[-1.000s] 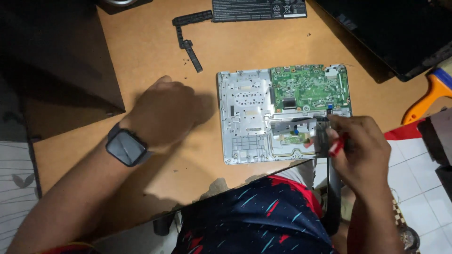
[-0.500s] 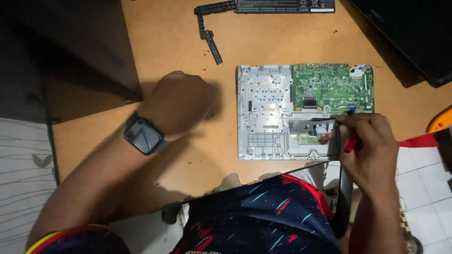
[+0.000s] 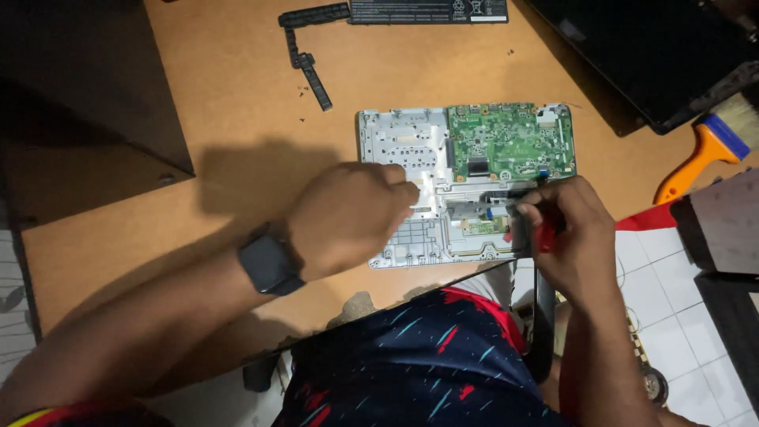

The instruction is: Reinstalling internal components and connecting ribbon cables inside a laptop chassis using a screwdriver.

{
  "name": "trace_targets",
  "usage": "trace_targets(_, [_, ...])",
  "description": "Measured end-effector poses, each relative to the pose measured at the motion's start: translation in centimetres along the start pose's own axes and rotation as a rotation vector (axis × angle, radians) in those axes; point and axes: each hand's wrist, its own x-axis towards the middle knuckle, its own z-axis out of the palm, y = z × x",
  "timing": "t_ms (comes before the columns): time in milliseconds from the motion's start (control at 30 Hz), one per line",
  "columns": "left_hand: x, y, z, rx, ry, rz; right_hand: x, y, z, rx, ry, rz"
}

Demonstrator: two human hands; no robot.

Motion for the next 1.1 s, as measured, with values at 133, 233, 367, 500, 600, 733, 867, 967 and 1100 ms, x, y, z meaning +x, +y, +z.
trace_targets(133, [1.1, 1.1, -0.5, -0.222, -0.006, 0.116, -0.8, 1.9, 0.7, 0.016, 0.096, -0.066])
trace_targets(233, [2.3, 1.6, 1.0, -0.31, 0.033, 0.11, -1.1, 2.1, 0.6, 0.043, 0.106, -0.098])
trace_targets(367, [3.0, 1.6, 2.4, -0.379, 0.108, 0.068, -1.3, 2.9, 0.7, 0.099, 0.135, -0.108])
trace_targets(500, [2.9, 1.6, 2.7, -0.403, 0.118, 0.019, -1.3, 3.5, 1.0, 0.134, 0.143, -0.128])
trace_targets(600, [2.9, 1.7, 2.6, -0.403, 0.122, 0.02, -1.3, 3.1, 0.8, 0.162, 0.137, -0.121])
trace_targets(733, [3.1, 2.1, 2.5, -0.412, 0.164, 0.067, -1.0, 2.0, 0.6, 0.213, 0.132, -0.113])
trace_targets(867, [3.5, 1.9, 3.5, -0.361, 0.242, 0.107, -1.1, 2.1, 0.5, 0.198, 0.123, -0.102])
trace_targets(967, [3.6, 1.7, 3.8, -0.381, 0.289, 0.108, -0.8, 2.1, 0.5, 0.211, 0.118, -0.11])
trace_targets(1100, [3.6, 1.5, 4.7, -0.47, 0.347, 0.145, -0.9, 2.3, 0.3, 0.251, 0.101, -0.107])
